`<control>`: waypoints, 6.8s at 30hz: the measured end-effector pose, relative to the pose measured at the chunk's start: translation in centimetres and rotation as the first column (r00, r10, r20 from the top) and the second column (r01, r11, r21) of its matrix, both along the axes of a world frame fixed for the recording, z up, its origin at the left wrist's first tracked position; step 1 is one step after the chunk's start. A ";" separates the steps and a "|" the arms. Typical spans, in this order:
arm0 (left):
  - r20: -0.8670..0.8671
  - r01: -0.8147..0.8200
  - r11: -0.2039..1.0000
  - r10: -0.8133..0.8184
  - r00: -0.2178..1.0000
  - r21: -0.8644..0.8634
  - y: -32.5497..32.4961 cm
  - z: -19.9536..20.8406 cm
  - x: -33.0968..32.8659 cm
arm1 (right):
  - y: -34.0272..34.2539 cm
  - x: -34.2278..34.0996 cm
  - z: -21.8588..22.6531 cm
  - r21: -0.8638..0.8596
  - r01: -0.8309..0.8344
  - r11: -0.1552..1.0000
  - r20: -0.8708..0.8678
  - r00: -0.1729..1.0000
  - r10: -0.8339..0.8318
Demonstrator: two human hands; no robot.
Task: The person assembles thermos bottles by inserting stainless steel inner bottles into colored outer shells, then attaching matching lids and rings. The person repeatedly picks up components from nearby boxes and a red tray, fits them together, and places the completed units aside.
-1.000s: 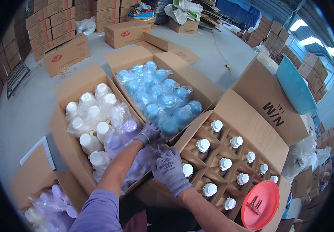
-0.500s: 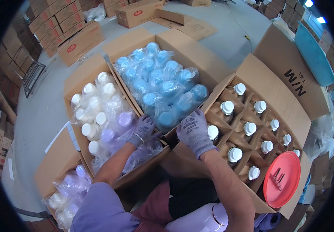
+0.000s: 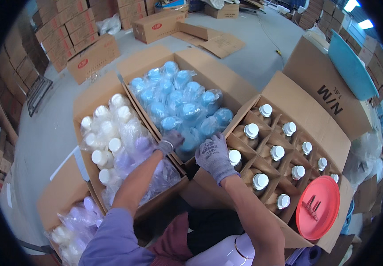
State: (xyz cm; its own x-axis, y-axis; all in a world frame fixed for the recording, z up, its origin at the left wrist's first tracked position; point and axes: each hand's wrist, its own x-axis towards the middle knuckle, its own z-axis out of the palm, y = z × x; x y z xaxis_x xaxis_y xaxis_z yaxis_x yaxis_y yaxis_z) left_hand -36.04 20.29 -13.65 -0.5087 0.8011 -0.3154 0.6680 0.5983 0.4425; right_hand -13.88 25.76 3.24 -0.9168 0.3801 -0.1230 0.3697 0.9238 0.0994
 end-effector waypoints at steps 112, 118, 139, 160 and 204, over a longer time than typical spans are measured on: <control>-0.150 0.011 0.920 0.051 0.987 0.391 -5.3 15.6 2.7 | -2.3 6.3 0.1 -0.081 -0.016 0.997 -0.694 0.718 -0.045; 0.261 -0.308 0.370 0.173 0.950 0.877 -23.4 22.0 3.2 | -2.8 6.5 -0.5 -0.162 -0.097 0.982 -0.795 0.603 -0.071; 0.690 -0.283 0.640 -0.577 0.437 0.715 -10.5 24.6 29.9 | -19.2 37.8 9.6 -0.592 -0.048 0.804 -0.650 0.618 -0.442; 0.593 0.196 0.777 -0.594 0.544 0.599 -11.2 19.9 30.5 | 1.0 28.0 1.0 -0.279 0.514 0.811 -0.227 0.786 -0.576; 0.827 -0.208 0.897 -0.242 0.507 0.390 -23.5 9.0 25.8 | -20.3 32.2 6.5 -0.607 -0.427 0.670 -0.775 0.502 -0.382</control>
